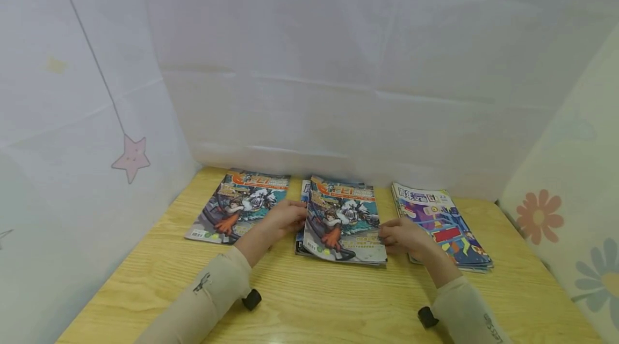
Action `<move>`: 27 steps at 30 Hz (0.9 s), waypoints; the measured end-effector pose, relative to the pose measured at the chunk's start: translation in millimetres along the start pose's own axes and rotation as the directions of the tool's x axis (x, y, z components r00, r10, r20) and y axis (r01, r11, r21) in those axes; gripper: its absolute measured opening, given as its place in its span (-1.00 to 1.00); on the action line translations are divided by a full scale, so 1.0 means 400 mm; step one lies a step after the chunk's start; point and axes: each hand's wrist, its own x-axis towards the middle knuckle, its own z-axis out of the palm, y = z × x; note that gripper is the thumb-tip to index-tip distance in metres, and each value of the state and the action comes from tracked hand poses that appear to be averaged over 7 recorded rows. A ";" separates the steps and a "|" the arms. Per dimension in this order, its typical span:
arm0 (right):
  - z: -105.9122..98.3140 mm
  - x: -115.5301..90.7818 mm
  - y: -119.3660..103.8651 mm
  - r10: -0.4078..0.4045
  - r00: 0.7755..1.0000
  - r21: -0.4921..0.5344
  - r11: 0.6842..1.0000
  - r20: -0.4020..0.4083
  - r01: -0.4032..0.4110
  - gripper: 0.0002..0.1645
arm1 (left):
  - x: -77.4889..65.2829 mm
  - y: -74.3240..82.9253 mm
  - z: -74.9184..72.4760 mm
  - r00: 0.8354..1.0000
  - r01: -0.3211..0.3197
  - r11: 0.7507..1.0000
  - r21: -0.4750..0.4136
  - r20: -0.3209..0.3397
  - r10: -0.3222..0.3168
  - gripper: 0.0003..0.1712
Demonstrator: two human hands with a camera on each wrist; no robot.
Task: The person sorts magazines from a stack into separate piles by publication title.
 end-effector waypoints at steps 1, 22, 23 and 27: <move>0.000 -0.001 -0.001 -0.004 1.000 0.004 1.000 -0.002 0.004 -0.42 | 0.000 0.001 -0.001 1.000 0.025 0.999 -0.041 0.012 -0.024 -0.36; -0.011 -0.020 -0.024 -0.035 0.994 0.147 0.989 0.104 0.020 -0.22 | -0.008 0.002 -0.007 0.999 0.039 0.999 -0.031 0.039 -0.038 -0.32; -0.011 -0.020 -0.024 -0.041 0.994 0.138 0.990 0.103 0.027 -0.24 | -0.008 0.003 -0.009 0.999 0.033 0.999 -0.024 0.041 -0.032 -0.32; -0.003 -0.021 -0.025 -0.059 0.996 0.112 0.992 0.073 0.050 -0.25 | -0.013 0.003 -0.027 0.999 0.018 1.000 0.010 0.041 -0.018 -0.36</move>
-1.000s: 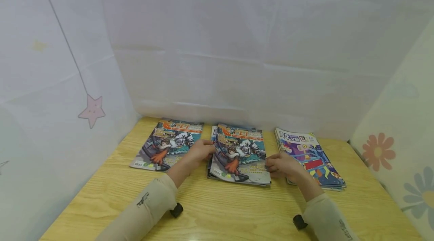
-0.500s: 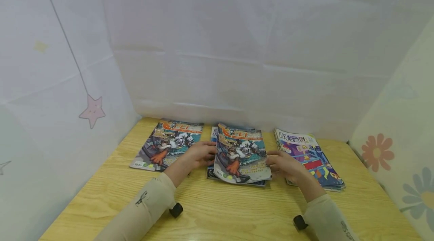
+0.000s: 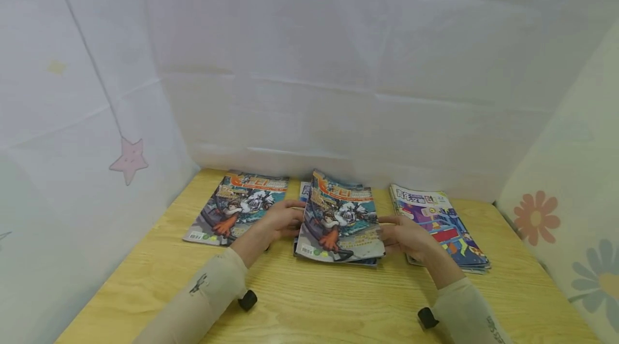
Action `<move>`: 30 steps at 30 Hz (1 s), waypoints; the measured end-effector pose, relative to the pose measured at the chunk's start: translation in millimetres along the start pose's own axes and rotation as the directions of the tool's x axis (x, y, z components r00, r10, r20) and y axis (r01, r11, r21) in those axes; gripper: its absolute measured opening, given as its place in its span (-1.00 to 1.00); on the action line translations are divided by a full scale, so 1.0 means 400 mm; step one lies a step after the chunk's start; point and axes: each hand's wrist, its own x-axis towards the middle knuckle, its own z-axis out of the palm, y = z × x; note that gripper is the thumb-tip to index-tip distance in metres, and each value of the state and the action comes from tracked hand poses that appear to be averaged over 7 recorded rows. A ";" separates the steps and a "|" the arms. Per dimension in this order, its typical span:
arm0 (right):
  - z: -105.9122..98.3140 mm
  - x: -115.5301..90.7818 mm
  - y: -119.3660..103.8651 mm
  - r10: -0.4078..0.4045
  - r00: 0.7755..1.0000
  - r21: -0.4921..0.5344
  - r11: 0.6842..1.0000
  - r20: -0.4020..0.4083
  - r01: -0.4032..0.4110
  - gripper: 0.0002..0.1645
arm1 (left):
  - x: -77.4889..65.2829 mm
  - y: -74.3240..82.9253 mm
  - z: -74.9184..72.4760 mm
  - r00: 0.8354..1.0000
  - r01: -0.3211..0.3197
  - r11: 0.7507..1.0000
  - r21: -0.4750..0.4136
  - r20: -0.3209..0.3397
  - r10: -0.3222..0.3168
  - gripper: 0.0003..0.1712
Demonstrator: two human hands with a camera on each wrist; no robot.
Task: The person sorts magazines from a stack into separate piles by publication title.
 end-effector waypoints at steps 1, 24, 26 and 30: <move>0.005 -0.001 -0.001 -0.003 1.000 -0.003 1.000 -0.012 0.003 -0.24 | -0.002 -0.001 -0.006 1.000 -0.001 1.000 0.009 -0.001 0.001 -0.36; 0.092 -0.048 -0.051 -0.073 0.993 0.015 0.997 -0.094 0.074 -0.13 | -0.010 0.017 -0.124 0.985 0.033 0.995 0.099 0.166 -0.049 -0.32; 0.091 -0.044 -0.053 -0.076 0.994 0.010 0.997 -0.084 0.077 -0.13 | -0.007 0.022 -0.130 0.985 0.020 0.993 0.114 0.169 -0.039 -0.33; 0.088 -0.034 -0.054 -0.075 0.995 0.002 0.997 -0.064 0.075 -0.13 | 0.003 0.027 -0.138 0.982 -0.027 0.988 0.149 0.187 -0.001 -0.36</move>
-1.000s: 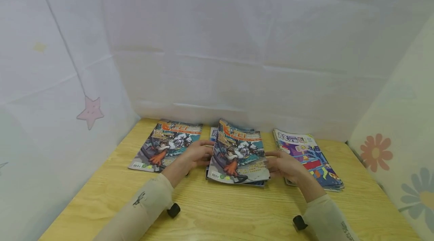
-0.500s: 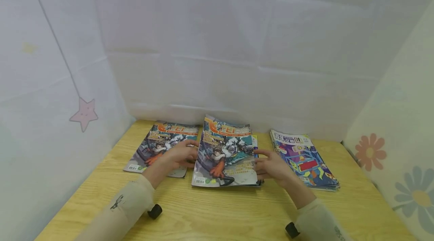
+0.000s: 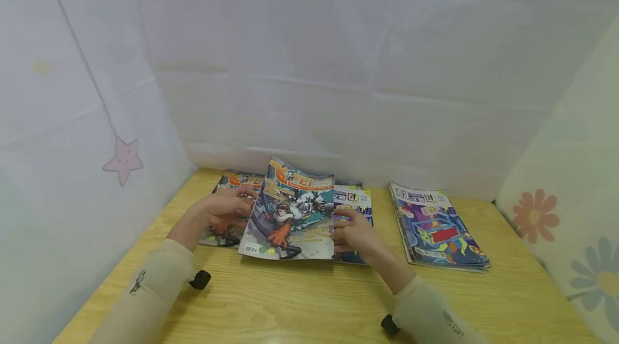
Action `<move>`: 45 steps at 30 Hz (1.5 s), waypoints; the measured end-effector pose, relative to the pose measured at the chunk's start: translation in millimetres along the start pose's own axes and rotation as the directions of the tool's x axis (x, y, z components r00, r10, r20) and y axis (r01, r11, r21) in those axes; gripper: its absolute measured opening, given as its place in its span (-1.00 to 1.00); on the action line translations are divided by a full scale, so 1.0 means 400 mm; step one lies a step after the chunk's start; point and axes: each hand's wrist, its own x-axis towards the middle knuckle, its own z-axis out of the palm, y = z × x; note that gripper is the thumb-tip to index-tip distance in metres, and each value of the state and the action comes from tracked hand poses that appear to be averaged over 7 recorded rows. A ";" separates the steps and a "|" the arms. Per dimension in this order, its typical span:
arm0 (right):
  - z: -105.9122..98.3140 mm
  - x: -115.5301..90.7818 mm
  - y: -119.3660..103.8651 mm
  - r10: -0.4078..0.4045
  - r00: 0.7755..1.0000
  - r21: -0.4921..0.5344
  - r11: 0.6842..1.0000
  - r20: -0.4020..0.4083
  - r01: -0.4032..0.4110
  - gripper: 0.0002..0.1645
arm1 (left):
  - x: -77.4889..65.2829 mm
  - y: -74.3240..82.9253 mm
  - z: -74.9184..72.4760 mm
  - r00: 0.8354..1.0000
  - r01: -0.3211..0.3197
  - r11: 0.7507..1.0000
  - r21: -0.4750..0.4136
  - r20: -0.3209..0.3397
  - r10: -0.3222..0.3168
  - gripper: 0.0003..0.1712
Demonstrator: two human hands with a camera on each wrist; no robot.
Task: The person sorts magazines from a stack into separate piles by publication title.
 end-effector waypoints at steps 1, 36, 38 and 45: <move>0.012 0.007 -0.002 -0.001 1.000 0.005 1.000 0.002 0.001 -0.13 | -0.001 0.001 -0.015 1.000 -0.010 1.000 0.015 0.005 0.009 -0.36; 0.301 0.193 0.015 0.105 0.993 0.225 0.968 0.046 -0.113 -0.12 | -0.083 -0.106 -0.332 0.997 0.046 0.998 0.046 -0.062 -0.043 -0.23; 0.303 0.200 0.019 0.114 0.992 0.236 0.964 0.050 -0.123 -0.12 | -0.083 -0.104 -0.332 0.995 0.054 0.997 0.051 -0.083 -0.050 -0.25; 0.315 0.209 0.027 0.114 0.989 0.270 0.953 0.094 -0.135 -0.19 | -0.084 -0.111 -0.338 0.985 0.064 0.997 0.051 -0.165 -0.054 -0.30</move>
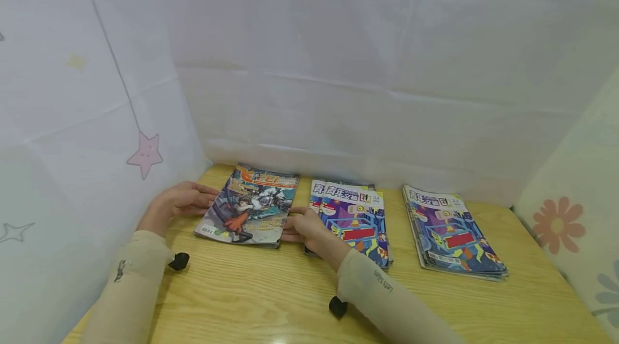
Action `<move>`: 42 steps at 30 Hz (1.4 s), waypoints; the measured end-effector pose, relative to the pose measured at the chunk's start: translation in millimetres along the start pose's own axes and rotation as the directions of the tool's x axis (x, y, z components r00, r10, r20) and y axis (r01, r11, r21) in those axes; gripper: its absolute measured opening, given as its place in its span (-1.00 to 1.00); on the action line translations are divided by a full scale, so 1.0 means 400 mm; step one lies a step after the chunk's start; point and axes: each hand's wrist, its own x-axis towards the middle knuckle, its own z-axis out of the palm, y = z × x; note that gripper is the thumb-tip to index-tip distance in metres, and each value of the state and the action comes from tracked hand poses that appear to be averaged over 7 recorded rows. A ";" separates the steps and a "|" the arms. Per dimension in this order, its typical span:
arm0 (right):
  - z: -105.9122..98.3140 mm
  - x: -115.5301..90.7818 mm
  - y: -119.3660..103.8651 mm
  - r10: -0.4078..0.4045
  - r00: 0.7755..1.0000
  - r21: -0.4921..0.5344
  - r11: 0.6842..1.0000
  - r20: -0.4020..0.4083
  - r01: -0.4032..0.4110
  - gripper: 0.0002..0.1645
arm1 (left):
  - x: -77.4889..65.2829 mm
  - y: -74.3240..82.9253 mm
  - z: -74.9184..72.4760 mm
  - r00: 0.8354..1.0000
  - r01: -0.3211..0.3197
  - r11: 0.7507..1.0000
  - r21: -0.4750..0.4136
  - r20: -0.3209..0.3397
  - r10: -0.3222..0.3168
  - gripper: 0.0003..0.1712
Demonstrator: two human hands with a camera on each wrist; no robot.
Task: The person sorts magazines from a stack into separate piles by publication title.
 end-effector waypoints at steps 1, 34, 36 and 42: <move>0.000 -0.002 -0.001 0.000 1.000 0.011 1.000 0.010 0.000 -0.21 | 0.001 0.000 0.000 1.000 -0.004 1.000 -0.005 -0.016 0.004 -0.30; -0.171 -0.178 -0.078 -0.067 0.990 -0.039 0.997 0.127 0.073 -0.58 | -0.037 0.097 0.091 0.976 -0.104 0.901 0.422 -0.130 0.174 -0.42; -0.190 -0.192 -0.083 -0.096 0.988 -0.084 0.991 0.121 0.106 -0.59 | -0.041 0.113 0.110 0.967 -0.145 0.881 0.451 -0.123 0.223 -0.42; -0.240 -0.225 -0.094 -0.192 0.979 -0.224 0.954 0.065 0.201 -0.63 | -0.020 0.142 0.183 0.938 -0.264 0.842 0.471 -0.078 0.337 -0.48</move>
